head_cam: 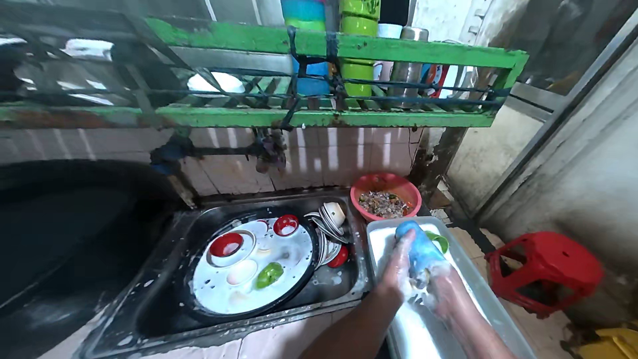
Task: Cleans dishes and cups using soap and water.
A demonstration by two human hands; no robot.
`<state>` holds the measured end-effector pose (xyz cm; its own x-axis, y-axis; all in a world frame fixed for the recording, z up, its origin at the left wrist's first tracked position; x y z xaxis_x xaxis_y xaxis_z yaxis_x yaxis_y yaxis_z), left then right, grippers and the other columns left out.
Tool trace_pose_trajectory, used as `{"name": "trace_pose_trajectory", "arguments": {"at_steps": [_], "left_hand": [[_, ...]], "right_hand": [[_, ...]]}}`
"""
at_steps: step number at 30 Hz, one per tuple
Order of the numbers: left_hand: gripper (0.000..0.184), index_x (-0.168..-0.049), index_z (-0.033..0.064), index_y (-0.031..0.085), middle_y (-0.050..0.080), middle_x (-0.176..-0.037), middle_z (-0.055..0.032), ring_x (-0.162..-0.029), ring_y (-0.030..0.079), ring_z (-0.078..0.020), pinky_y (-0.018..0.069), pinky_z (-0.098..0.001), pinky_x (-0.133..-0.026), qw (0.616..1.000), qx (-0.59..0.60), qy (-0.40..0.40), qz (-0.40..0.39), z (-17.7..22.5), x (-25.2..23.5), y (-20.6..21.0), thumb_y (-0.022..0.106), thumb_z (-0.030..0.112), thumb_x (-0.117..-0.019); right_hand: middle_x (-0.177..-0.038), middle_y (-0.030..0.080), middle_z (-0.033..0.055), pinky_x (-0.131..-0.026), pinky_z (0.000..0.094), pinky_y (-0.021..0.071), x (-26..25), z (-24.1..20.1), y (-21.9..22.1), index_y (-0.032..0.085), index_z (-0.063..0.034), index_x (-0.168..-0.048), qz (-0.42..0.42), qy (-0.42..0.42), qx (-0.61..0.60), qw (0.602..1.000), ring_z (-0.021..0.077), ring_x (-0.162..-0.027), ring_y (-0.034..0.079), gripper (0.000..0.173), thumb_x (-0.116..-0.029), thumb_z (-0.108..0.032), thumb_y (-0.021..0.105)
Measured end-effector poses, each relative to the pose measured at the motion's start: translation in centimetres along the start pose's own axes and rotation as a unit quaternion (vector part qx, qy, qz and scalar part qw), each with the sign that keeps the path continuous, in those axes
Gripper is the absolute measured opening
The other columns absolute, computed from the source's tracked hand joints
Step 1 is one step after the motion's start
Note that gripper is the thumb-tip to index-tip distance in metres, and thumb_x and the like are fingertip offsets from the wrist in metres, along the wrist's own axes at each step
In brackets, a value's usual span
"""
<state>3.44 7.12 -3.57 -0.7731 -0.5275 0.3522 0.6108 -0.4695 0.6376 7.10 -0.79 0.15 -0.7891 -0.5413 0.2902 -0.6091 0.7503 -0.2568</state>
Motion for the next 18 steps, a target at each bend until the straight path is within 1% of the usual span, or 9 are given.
{"name": "trace_pose_trajectory", "arguments": {"at_steps": [3, 5, 6, 8, 10, 12, 14, 16, 18], "left_hand": [[0.05, -0.146, 0.0191, 0.044, 0.066, -0.116, -0.0104, -0.098, 0.067, -0.0197, 0.0572, -0.0376, -0.082, 0.999, -0.036, 0.041, 0.002, 0.3, 0.2, 0.3, 0.057, 0.04, -0.1029], [0.079, -0.16, 0.0195, 0.019, 0.055, -0.139, -0.0198, -0.119, 0.061, -0.0289, 0.0536, -0.0468, -0.098, 0.989, -0.105, 0.077, 0.066, -0.5, 0.5, 1.0, 0.069, 0.027, -0.0985], [0.086, -0.163, 0.0161, 0.01, 0.046, -0.149, -0.0225, -0.13, 0.055, -0.0311, 0.0492, -0.0476, -0.105, 0.98, -0.165, 0.072, 0.08, -0.3, 0.8, 1.5, 0.068, 0.026, -0.0996], [0.078, -0.163, 0.0027, 0.002, 0.021, -0.166, -0.0221, -0.151, 0.032, -0.029, 0.0332, -0.0421, -0.121, 0.927, -0.371, 0.042, 0.028, 0.3, 2.2, 2.0, 0.053, 0.021, -0.1074], [0.062, -0.161, -0.0015, 0.018, 0.009, -0.169, -0.0241, -0.158, 0.013, -0.0332, 0.0174, -0.0443, -0.128, 0.767, -0.629, 0.084, -0.091, 0.3, 3.9, 2.3, 0.044, 0.006, -0.1054], [0.067, -0.162, 0.0079, 0.028, 0.017, -0.17, -0.0164, -0.159, 0.009, -0.0311, 0.0076, -0.0557, -0.127, 0.599, -0.752, 0.21, -0.178, -0.2, 4.6, 1.4, 0.051, 0.002, -0.0995], [0.066, -0.156, 0.0163, 0.044, 0.039, -0.162, -0.0102, -0.154, 0.028, -0.0297, 0.0147, -0.0623, -0.124, 0.516, -0.752, 0.356, -0.202, 0.1, 2.9, -0.3, 0.065, 0.009, -0.0933], [0.062, -0.153, 0.0163, 0.048, 0.048, -0.156, -0.0084, -0.148, 0.038, -0.0276, 0.0231, -0.0548, -0.124, 0.535, -0.745, 0.337, -0.211, 2.2, 1.1, -1.0, 0.07, 0.023, -0.0946], [0.074, -0.16, 0.0115, 0.034, 0.044, -0.158, -0.0121, -0.147, 0.04, -0.0281, 0.0322, -0.0498, -0.121, 0.667, -0.695, 0.21, -0.168, 4.2, 0.2, -1.8, 0.068, 0.034, -0.0984]], "right_hand": [[-0.12, 0.07, 0.0197, -0.11, 0.0449, 0.0456, -0.4, 1.5, 0.3, 0.068, 0.0071, -0.122, 0.021, -0.201, 0.334, 0.921, 0.0273, -0.119, 0.065, 0.03, -0.0962, -0.007, 0.061], [-0.122, 0.072, 0.0204, -0.113, 0.0678, 0.0371, -2.5, 5.1, -0.5, 0.073, 0.0015, -0.117, 0.08, -0.426, 0.454, 0.779, 0.0382, -0.122, 0.066, 0.029, -0.0928, -0.008, 0.062], [-0.122, 0.072, 0.0209, -0.113, 0.0697, 0.0355, -3.1, 5.5, -1.1, 0.073, 0.0018, -0.118, 0.082, -0.447, 0.454, 0.766, 0.0393, -0.123, 0.065, 0.029, -0.0933, -0.009, 0.061], [-0.126, 0.07, 0.0181, -0.117, 0.0522, 0.0389, -3.2, 4.7, -2.3, 0.067, 0.0045, -0.127, 0.014, -0.299, 0.387, 0.872, 0.0287, -0.125, 0.064, 0.033, -0.0979, -0.011, 0.059], [-0.101, 0.067, 0.0104, -0.083, 0.0311, 0.0537, -2.8, 2.8, -3.7, 0.062, 0.004, -0.12, -0.036, -0.052, 0.158, 0.985, 0.0134, -0.09, 0.064, 0.022, -0.1003, -0.003, 0.057], [-0.078, 0.059, 0.0021, -0.058, 0.0263, 0.0522, -1.7, 1.2, -4.5, 0.055, -0.0033, -0.112, -0.077, 0.069, -0.018, 0.995, 0.0086, -0.063, 0.058, 0.012, -0.1054, -0.004, 0.045], [-0.082, 0.06, 0.0021, -0.062, 0.0255, 0.0531, -0.7, 0.2, -5.1, 0.056, -0.003, -0.118, -0.125, 0.073, 0.002, 0.989, 0.0081, -0.067, 0.059, 0.016, -0.1053, -0.004, 0.046], [-0.097, 0.064, 0.0079, -0.072, 0.03, 0.0541, -0.4, -1.7, -5.9, 0.057, -0.0021, -0.13, -0.138, 0.039, 0.138, 0.98, 0.0119, -0.079, 0.062, 0.03, -0.1007, -0.005, 0.056], [-0.107, 0.068, 0.0126, -0.078, 0.0374, 0.0565, -0.1, -3.6, -7.3, 0.059, -0.0063, -0.137, -0.087, -0.014, 0.203, 0.975, 0.0176, -0.087, 0.066, 0.04, -0.0976, -0.007, 0.065]]}}
Point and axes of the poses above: each hand's wrist, its own x-axis away from the middle knuckle, its own y-axis out of the palm, z = x × y, the point moved 2 cm from there along -x, towards the middle knuckle
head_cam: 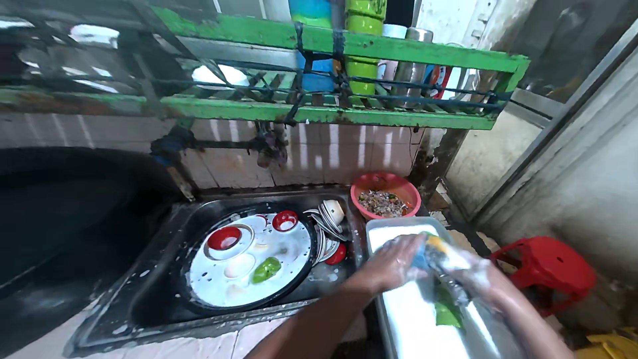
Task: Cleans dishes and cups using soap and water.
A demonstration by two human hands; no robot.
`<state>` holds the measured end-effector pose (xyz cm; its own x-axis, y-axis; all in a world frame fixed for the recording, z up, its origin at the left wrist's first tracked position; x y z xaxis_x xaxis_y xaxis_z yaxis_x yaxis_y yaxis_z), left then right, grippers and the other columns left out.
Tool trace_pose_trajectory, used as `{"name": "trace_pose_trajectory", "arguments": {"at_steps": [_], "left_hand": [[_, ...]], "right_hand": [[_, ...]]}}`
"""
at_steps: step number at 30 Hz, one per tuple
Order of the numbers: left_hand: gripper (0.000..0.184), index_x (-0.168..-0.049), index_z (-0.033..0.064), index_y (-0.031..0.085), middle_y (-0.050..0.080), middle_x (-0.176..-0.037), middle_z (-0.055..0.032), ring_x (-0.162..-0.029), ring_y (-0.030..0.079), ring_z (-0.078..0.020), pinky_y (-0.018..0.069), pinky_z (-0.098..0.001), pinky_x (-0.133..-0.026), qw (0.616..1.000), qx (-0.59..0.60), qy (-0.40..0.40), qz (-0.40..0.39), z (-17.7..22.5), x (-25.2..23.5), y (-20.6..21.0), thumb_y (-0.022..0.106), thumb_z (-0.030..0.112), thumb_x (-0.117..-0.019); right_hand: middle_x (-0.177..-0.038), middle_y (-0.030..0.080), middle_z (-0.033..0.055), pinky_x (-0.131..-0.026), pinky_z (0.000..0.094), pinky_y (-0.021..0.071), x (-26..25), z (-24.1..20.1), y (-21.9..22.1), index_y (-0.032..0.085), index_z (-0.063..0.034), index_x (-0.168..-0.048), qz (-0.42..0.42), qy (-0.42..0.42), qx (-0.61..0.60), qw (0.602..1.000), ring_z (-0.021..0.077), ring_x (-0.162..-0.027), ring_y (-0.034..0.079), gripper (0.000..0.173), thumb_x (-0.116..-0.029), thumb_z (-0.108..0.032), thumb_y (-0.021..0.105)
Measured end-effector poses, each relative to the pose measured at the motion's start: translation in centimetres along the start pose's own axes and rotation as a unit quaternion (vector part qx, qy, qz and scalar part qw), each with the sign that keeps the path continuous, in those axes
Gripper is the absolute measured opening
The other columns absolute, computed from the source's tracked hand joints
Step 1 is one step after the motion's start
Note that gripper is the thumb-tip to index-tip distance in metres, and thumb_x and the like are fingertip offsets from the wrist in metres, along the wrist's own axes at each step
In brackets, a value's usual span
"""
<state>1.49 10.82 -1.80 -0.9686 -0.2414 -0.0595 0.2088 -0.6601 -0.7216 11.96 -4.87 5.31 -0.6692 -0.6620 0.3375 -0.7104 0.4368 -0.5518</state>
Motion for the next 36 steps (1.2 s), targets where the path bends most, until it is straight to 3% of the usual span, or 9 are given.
{"name": "trace_pose_trajectory", "arguments": {"at_steps": [4, 7, 12, 16, 20, 26, 28, 33, 36], "left_hand": [[0.062, -0.164, 0.0227, 0.023, 0.042, -0.159, -0.0145, -0.136, 0.052, -0.0286, 0.0452, -0.0521, -0.109, 0.898, 0.397, -0.153, 0.112, 0.7, 0.7, 0.2, 0.042, 0.045, -0.1092], [0.046, -0.154, 0.0046, 0.035, 0.045, -0.151, -0.0154, -0.134, 0.048, -0.0198, 0.0418, -0.0379, -0.111, 0.791, 0.56, -0.172, 0.175, 5.5, 1.0, 2.0, 0.027, 0.024, -0.1136], [0.055, -0.154, 0.005, 0.039, 0.046, -0.153, -0.0178, -0.138, 0.049, -0.0237, 0.0438, -0.0426, -0.113, 0.764, 0.583, -0.186, 0.204, 6.2, 1.1, 4.4, 0.031, 0.039, -0.1124], [0.052, -0.151, 0.0162, 0.044, 0.061, -0.134, -0.0095, -0.119, 0.06, -0.0207, 0.0516, -0.0427, -0.099, 0.708, 0.646, -0.159, 0.235, 4.4, 0.2, 1.9, 0.035, 0.047, -0.1097], [0.055, -0.16, 0.0206, 0.031, 0.047, -0.154, -0.0114, -0.135, 0.051, -0.0236, 0.0443, -0.046, -0.109, 0.766, 0.591, -0.187, 0.171, 4.6, 1.0, 1.8, 0.034, 0.045, -0.1109], [0.113, -0.164, 0.0086, 0.002, 0.031, -0.16, -0.0237, -0.14, 0.048, -0.0277, 0.0449, -0.0404, -0.112, 0.951, 0.255, -0.168, 0.051, 5.4, 1.2, 2.3, 0.08, 0.025, -0.0833], [0.112, -0.164, 0.0074, 0.005, 0.032, -0.16, -0.0229, -0.14, 0.048, -0.0271, 0.0446, -0.0393, -0.113, 0.947, 0.268, -0.169, 0.061, 5.7, 1.7, 2.2, 0.081, 0.023, -0.0825], [0.053, -0.153, 0.0142, 0.037, 0.064, -0.121, -0.0169, -0.103, 0.067, -0.0268, 0.0581, -0.0436, -0.088, 0.721, 0.676, -0.152, 0.012, 6.6, 3.1, 1.3, 0.055, 0.021, -0.1038], [0.095, -0.163, 0.0131, 0.008, 0.056, -0.139, -0.0188, -0.117, 0.064, -0.0219, 0.0557, -0.0376, -0.097, 0.87, 0.475, -0.129, -0.016, 6.6, 2.6, 1.4, 0.072, 0.017, -0.0932]], "right_hand": [[-0.136, 0.063, 0.0204, -0.098, 0.056, 0.0516, 1.2, 0.5, -0.2, 0.058, -0.0035, -0.143, 0.202, -0.194, 0.05, 0.959, 0.0323, -0.118, 0.065, 0.052, -0.0926, -0.011, 0.069], [-0.151, 0.052, 0.0229, -0.11, 0.0531, 0.0475, 0.6, 1.2, 4.1, 0.057, 0.0031, -0.141, 0.259, -0.37, 0.12, 0.884, 0.0356, -0.138, 0.053, 0.062, -0.0891, -0.028, 0.068], [-0.122, 0.067, 0.0276, -0.1, 0.0624, 0.0484, -1.8, -0.6, 2.3, 0.057, 0.0034, -0.14, 0.297, -0.181, 0.03, 0.937, 0.0415, -0.113, 0.066, 0.052, -0.0949, -0.016, 0.073], [-0.129, 0.068, 0.0231, -0.103, 0.0464, 0.0554, 0.6, 1.8, 7.0, 0.067, 0.0073, -0.127, 0.322, -0.409, 0.058, 0.852, 0.0326, -0.122, 0.067, 0.045, -0.0898, -0.018, 0.066], [-0.127, 0.067, 0.0256, -0.1, 0.0541, 0.0533, 0.3, -0.3, 5.4, 0.06, 0.0087, -0.133, 0.291, -0.294, 0.044, 0.909, 0.0362, -0.115, 0.067, 0.058, -0.0832, -0.014, 0.081], [-0.106, 0.072, 0.0231, -0.079, 0.0662, 0.0553, -1.3, -2.5, 2.3, 0.061, -0.0039, -0.134, 0.251, -0.175, 0.246, 0.92, 0.044, -0.092, 0.072, 0.051, -0.0958, -0.036, 0.071], [-0.11, 0.072, 0.0237, -0.084, 0.0646, 0.0552, -1.0, -2.0, 2.8, 0.064, -0.0011, -0.13, 0.259, -0.212, 0.2, 0.921, 0.0425, -0.097, 0.071, 0.048, -0.0942, -0.032, 0.074], [-0.112, 0.067, 0.0128, -0.077, 0.0405, 0.0572, -1.2, 0.3, 0.6, 0.048, -0.0058, -0.145, 0.256, -0.145, -0.117, 0.949, 0.0186, -0.089, 0.066, 0.058, -0.0937, -0.017, 0.072], [-0.118, 0.069, 0.0249, -0.089, 0.0636, 0.0537, -0.3, -2.1, 0.7, 0.059, 0.0013, -0.135, 0.27, -0.213, 0.13, 0.93, 0.0414, -0.103, 0.069, 0.05, -0.0937, -0.02, 0.075]]}}
Point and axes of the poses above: each hand's wrist, its own x-axis away from the middle knuckle, its own y-axis out of the palm, z = x × y, the point moved 2 cm from there along -x, towards the middle knuckle
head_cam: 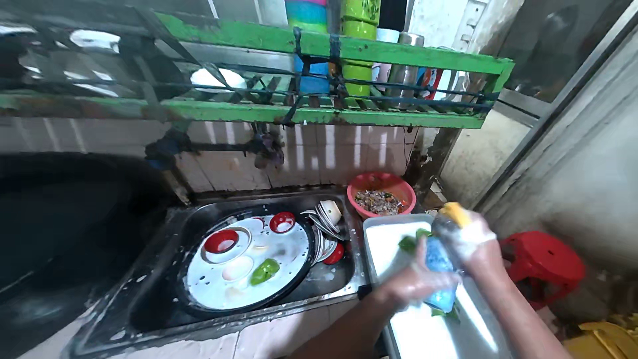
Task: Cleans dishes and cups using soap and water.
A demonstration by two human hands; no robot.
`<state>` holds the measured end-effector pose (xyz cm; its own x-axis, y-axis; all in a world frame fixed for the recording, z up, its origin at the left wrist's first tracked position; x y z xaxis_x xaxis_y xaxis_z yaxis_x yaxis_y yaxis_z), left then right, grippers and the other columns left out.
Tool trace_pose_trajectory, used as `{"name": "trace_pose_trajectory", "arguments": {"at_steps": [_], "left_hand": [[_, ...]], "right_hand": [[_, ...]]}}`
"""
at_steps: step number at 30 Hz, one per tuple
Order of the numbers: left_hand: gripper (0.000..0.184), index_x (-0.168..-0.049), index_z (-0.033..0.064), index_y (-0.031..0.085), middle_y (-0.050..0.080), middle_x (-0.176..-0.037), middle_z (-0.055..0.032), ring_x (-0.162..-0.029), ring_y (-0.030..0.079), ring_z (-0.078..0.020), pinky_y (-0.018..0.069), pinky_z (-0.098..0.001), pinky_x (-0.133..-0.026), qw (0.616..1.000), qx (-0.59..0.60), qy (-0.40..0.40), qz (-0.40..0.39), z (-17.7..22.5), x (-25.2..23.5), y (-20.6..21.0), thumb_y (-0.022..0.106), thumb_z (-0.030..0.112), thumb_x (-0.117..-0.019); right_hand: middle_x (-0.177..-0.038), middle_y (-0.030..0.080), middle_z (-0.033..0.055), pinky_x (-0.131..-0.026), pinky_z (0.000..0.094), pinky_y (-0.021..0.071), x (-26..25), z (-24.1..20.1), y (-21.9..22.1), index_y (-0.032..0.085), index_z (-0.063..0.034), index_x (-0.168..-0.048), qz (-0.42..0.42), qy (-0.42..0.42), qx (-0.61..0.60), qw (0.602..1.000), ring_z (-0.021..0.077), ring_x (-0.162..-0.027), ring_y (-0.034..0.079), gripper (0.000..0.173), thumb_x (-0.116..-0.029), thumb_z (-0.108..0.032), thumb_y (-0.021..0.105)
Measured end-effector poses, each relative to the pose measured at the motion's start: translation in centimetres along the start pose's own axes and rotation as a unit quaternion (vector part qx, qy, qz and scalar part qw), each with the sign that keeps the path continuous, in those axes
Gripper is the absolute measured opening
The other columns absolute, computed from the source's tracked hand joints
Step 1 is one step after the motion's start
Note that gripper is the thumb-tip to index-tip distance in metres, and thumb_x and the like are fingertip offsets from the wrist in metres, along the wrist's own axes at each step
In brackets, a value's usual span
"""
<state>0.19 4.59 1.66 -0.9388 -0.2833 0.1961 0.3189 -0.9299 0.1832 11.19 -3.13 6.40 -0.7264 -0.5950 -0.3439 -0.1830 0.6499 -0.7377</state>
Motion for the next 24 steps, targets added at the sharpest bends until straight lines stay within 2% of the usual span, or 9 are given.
{"name": "trace_pose_trajectory", "arguments": {"at_steps": [3, 7, 8, 12, 14, 16, 18, 21, 24], "left_hand": [[0.116, -0.164, 0.0099, 0.004, 0.05, -0.145, -0.022, -0.123, 0.06, -0.0224, 0.0519, -0.0373, -0.104, 0.997, -0.064, 0.033, 0.034, 0.2, -0.3, 0.9, 0.083, 0.013, -0.0795], [0.062, -0.153, 0.0188, 0.031, 0.064, -0.114, -0.0173, -0.09, 0.069, -0.0279, 0.0611, -0.0416, -0.074, 0.958, 0.275, -0.026, -0.071, 0.0, 0.7, 0.9, 0.057, 0.013, -0.0972], [0.06, -0.152, 0.0182, 0.03, 0.065, -0.112, -0.0175, -0.09, 0.07, -0.029, 0.0618, -0.0425, -0.073, 0.958, 0.271, -0.028, -0.092, -0.1, 0.5, 0.7, 0.055, 0.015, -0.0975], [0.095, -0.158, 0.006, 0.021, 0.06, -0.131, -0.0184, -0.112, 0.065, -0.0201, 0.0555, -0.0364, -0.097, 0.999, -0.052, 0.013, 0.004, 0.3, -0.1, 1.3, 0.078, 0.008, -0.0822], [0.101, -0.163, 0.0101, 0.013, 0.054, -0.14, -0.0213, -0.117, 0.064, -0.0226, 0.0552, -0.0377, -0.099, 1.0, 0.004, 0.002, 0.018, 0.5, 0.2, 1.4, 0.079, 0.01, -0.0864], [0.084, -0.162, 0.0183, 0.019, 0.06, -0.131, -0.0196, -0.107, 0.067, -0.0251, 0.0579, -0.0411, -0.09, 0.988, 0.149, -0.012, 0.043, 0.5, 0.5, 1.1, 0.071, 0.016, -0.0957], [0.065, -0.157, 0.0227, 0.033, 0.065, -0.123, -0.0143, -0.103, 0.068, -0.0246, 0.058, -0.0439, -0.087, 0.974, 0.199, 0.03, 0.101, 0.4, 0.1, 0.2, 0.063, 0.032, -0.1008], [0.069, -0.164, 0.0296, 0.017, 0.039, -0.161, -0.0061, -0.137, 0.049, -0.022, 0.0446, -0.0484, -0.11, 0.979, 0.092, 0.104, 0.147, 0.5, 0.0, -1.9, 0.043, 0.055, -0.1056], [0.062, -0.165, 0.0212, 0.012, 0.022, -0.169, -0.0098, -0.148, 0.036, -0.0221, 0.036, -0.0458, -0.118, 0.983, 0.071, 0.119, 0.118, -0.4, 0.0, -2.1, 0.032, 0.044, -0.1109]], "right_hand": [[-0.118, 0.07, 0.0246, -0.089, 0.0638, 0.054, 0.4, -0.8, -0.5, 0.063, 0.0014, -0.132, 0.017, -0.057, 0.014, 0.998, 0.0417, -0.103, 0.07, 0.047, -0.0924, -0.02, 0.077], [-0.115, 0.068, 0.0096, -0.081, 0.0388, 0.0593, 0.7, 2.3, -1.4, 0.047, -0.0083, -0.147, 0.056, 0.099, -0.22, 0.969, 0.0152, -0.093, 0.068, 0.06, -0.0932, -0.019, 0.072], [-0.114, 0.068, 0.0116, -0.081, 0.0414, 0.0586, 0.7, 2.1, -1.4, 0.048, -0.0062, -0.145, 0.064, 0.097, -0.205, 0.972, 0.0176, -0.092, 0.068, 0.059, -0.0929, -0.019, 0.073], [-0.113, 0.072, 0.0222, -0.089, 0.0612, 0.0555, 1.4, -0.3, -0.7, 0.065, 0.0004, -0.129, 0.05, -0.04, -0.015, 0.998, 0.0372, -0.101, 0.071, 0.045, -0.0915, -0.022, 0.076], [-0.116, 0.069, 0.0269, -0.092, 0.0647, 0.0508, 1.2, -0.3, -1.0, 0.061, 0.0033, -0.132, 0.05, 0.045, -0.035, 0.997, 0.0423, -0.105, 0.068, 0.048, -0.0932, -0.021, 0.076], [-0.114, 0.068, 0.0255, -0.09, 0.0593, 0.0527, 1.8, 0.9, -0.6, 0.055, 0.0042, -0.137, 0.087, 0.113, -0.101, 0.985, 0.0373, -0.101, 0.067, 0.053, -0.0938, -0.018, 0.075], [-0.107, 0.071, 0.0188, -0.084, 0.0472, 0.0587, 4.2, 1.2, 1.2, 0.057, 0.0057, -0.132, 0.125, 0.057, -0.142, 0.98, 0.0251, -0.093, 0.07, 0.051, -0.0898, -0.016, 0.076], [-0.128, 0.067, 0.0268, -0.101, 0.044, 0.0557, 7.4, -0.2, 4.4, 0.062, 0.0115, -0.129, 0.131, -0.117, -0.147, 0.973, 0.0314, -0.118, 0.068, 0.057, -0.082, -0.017, 0.077], [-0.137, 0.061, 0.0276, -0.107, 0.0492, 0.0509, 6.1, -0.9, 4.2, 0.064, 0.0084, -0.129, 0.089, -0.103, -0.132, 0.982, 0.0368, -0.126, 0.062, 0.061, -0.0775, -0.018, 0.083]]}}
Point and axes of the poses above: each hand's wrist, its own x-axis away from the middle knuckle, its own y-axis out of the palm, z = x × y, the point moved 2 cm from there along -x, towards the middle knuckle
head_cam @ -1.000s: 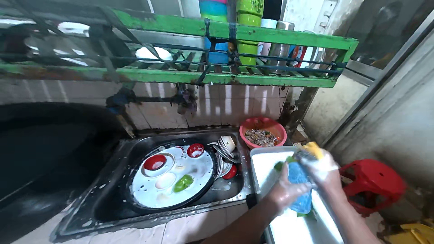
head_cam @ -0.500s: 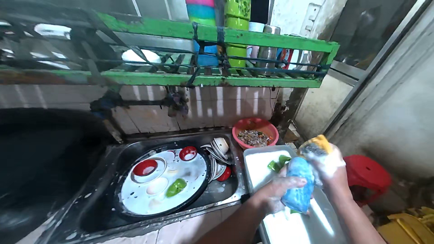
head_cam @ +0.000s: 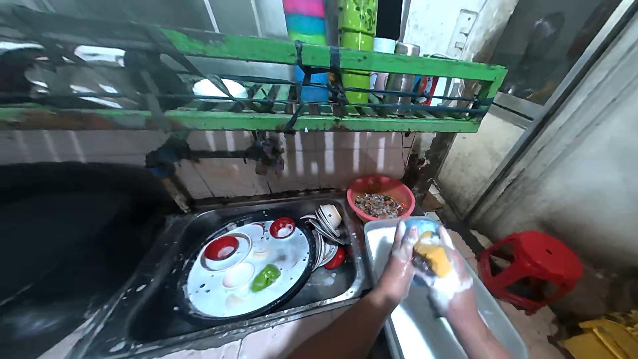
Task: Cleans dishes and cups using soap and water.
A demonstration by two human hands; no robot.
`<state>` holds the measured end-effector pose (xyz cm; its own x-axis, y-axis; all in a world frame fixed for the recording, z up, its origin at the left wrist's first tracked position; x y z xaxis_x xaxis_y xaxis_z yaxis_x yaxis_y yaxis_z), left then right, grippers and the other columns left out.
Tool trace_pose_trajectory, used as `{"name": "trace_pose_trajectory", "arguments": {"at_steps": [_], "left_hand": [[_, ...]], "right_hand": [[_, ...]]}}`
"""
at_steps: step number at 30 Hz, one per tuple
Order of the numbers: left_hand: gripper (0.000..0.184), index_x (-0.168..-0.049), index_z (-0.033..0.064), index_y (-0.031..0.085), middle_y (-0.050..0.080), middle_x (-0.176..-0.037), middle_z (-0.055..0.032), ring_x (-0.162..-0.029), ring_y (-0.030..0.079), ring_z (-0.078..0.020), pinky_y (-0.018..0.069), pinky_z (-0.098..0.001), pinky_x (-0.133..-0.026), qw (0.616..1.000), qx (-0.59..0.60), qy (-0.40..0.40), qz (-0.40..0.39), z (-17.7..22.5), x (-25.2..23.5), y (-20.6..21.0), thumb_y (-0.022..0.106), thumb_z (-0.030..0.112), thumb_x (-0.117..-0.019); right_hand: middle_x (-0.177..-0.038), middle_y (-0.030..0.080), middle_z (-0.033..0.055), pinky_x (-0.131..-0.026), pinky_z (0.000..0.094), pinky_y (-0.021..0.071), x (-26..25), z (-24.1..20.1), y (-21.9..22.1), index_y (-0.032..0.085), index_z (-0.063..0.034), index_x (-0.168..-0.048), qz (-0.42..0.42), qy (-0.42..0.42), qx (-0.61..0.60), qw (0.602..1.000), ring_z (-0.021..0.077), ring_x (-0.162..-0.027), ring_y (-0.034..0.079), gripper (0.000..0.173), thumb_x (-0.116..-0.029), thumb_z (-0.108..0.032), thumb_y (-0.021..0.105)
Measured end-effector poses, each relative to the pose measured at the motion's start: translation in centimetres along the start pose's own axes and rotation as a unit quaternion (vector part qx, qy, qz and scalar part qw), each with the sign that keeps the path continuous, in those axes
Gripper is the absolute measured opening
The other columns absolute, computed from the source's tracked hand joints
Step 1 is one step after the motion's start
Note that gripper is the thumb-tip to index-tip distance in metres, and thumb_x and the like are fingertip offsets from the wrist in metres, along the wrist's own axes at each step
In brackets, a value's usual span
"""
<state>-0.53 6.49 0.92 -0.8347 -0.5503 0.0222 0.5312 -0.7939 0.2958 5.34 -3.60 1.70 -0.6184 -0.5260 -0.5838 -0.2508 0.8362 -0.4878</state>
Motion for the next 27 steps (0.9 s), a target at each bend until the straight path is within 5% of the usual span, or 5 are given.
{"name": "trace_pose_trajectory", "arguments": {"at_steps": [6, 11, 14, 19, 27], "left_hand": [[0.07, -0.126, 0.0065, 0.054, 0.067, -0.093, -0.018, -0.075, 0.069, -0.0292, 0.06, -0.0392, -0.061, 0.924, 0.299, -0.203, -0.129, -0.4, 1.1, 1.4, 0.021, 0.064, -0.1057], [0.098, -0.164, 0.0185, 0.007, 0.056, -0.137, -0.0197, -0.113, 0.066, -0.0237, 0.0564, -0.0403, -0.096, 0.985, 0.035, -0.145, -0.086, 0.4, 0.6, 1.2, 0.074, 0.014, -0.0921], [0.062, -0.153, 0.0214, 0.037, 0.064, -0.12, -0.0138, -0.101, 0.066, -0.024, 0.0568, -0.042, -0.086, 0.974, 0.189, -0.129, 0.01, 0.0, -0.1, 0.9, 0.066, 0.02, -0.0982], [0.05, -0.123, 0.0114, 0.055, 0.064, -0.1, -0.0048, -0.093, 0.064, -0.0142, 0.0554, -0.0331, -0.081, 0.92, 0.34, -0.166, 0.098, -0.9, 0.8, 1.0, 0.02, 0.044, -0.1121], [0.041, -0.128, 0.0122, 0.056, 0.064, -0.109, -0.0075, -0.1, 0.063, -0.0182, 0.0543, -0.0389, -0.086, 0.921, 0.328, -0.164, 0.133, -1.0, -0.5, 2.1, 0.029, 0.04, -0.1121]], "right_hand": [[-0.113, 0.069, 0.0151, -0.083, 0.0456, 0.0579, -6.8, 1.1, -3.2, 0.052, -0.0048, -0.142, -0.048, 0.261, -0.043, 0.963, 0.0232, -0.095, 0.068, 0.059, -0.0896, -0.015, 0.077], [-0.115, 0.069, 0.0276, -0.093, 0.0652, 0.0496, -7.9, -0.3, -2.5, 0.063, 0.0034, -0.129, -0.102, 0.219, 0.15, 0.959, 0.0439, -0.106, 0.067, 0.044, -0.0927, -0.018, 0.076], [-0.102, 0.069, 0.0225, -0.08, 0.0576, 0.0546, -5.5, 0.6, -1.4, 0.061, 0.0023, -0.128, -0.052, 0.245, 0.071, 0.965, 0.0354, -0.089, 0.068, 0.045, -0.092, -0.019, 0.076], [-0.128, 0.069, 0.0183, -0.104, 0.0539, 0.0509, -0.5, 0.7, 1.6, 0.07, -0.0046, -0.122, 0.012, -0.183, 0.083, 0.98, 0.0337, -0.123, 0.064, 0.049, -0.0852, -0.037, 0.069], [-0.116, 0.073, 0.0183, -0.089, 0.0533, 0.0594, -2.7, 1.2, 1.7, 0.068, -0.0008, -0.125, 0.032, -0.096, 0.094, 0.99, 0.0321, -0.106, 0.072, 0.041, -0.0885, -0.021, 0.07]]}}
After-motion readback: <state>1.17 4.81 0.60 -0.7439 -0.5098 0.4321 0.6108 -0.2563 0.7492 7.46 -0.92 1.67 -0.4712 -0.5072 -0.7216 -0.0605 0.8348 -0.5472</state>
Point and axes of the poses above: each hand's wrist, its own x-axis away from the middle knuckle, its own y-axis out of the palm, z = x × y, the point moved 2 cm from there along -x, towards the middle knuckle
